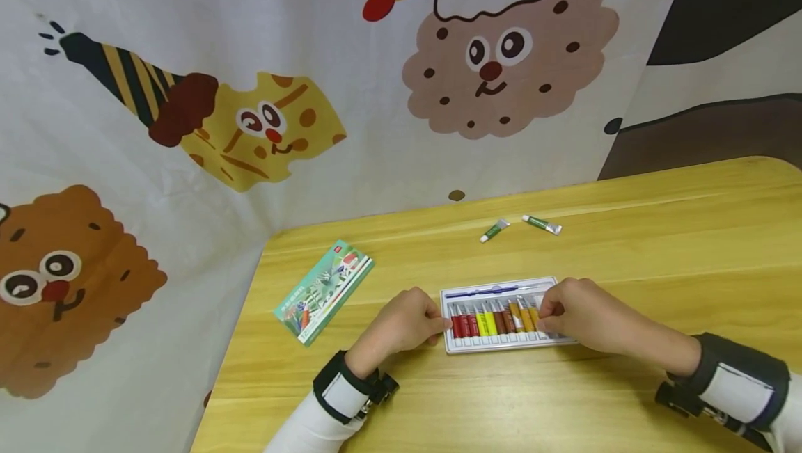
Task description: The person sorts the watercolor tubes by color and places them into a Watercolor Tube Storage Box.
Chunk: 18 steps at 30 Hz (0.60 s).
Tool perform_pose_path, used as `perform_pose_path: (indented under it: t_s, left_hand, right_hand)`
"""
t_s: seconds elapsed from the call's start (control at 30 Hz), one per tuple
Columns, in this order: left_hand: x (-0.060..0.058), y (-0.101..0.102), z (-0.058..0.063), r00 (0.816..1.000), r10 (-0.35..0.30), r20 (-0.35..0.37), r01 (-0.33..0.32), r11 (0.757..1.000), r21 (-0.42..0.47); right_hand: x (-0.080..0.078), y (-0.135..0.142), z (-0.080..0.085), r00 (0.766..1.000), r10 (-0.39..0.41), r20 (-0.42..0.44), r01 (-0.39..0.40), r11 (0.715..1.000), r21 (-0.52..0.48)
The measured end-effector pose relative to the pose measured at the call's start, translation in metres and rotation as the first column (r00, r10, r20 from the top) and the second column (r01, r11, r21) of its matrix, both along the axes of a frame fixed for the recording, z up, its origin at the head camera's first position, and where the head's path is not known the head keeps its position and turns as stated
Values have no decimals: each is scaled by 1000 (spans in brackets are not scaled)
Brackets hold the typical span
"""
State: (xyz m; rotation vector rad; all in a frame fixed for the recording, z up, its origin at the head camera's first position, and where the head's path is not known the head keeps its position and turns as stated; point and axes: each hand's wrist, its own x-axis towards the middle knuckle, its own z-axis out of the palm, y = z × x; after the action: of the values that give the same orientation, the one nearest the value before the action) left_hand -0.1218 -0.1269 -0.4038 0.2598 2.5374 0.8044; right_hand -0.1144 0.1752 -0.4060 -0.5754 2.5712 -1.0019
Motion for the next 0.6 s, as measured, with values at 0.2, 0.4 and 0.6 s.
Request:
perform_pose_path:
  t_s: [0.2, 0.4, 0.6]
  left_hand:
    - [1, 0, 2, 1000, 5, 6, -5, 1000, 5]
    - [1, 1, 4, 1000, 6, 9, -7, 1000, 9]
    - [1, 1, 4, 1000, 10, 13, -10, 1000, 6]
  right_hand:
    - [-1, 0, -3, 1000, -9, -15, 9, 1000, -9]
    - [0, -2, -5, 1000, -26, -15, 26, 1000, 8]
    - [1, -3, -7, 999, -31, -35, 31, 1000, -2]
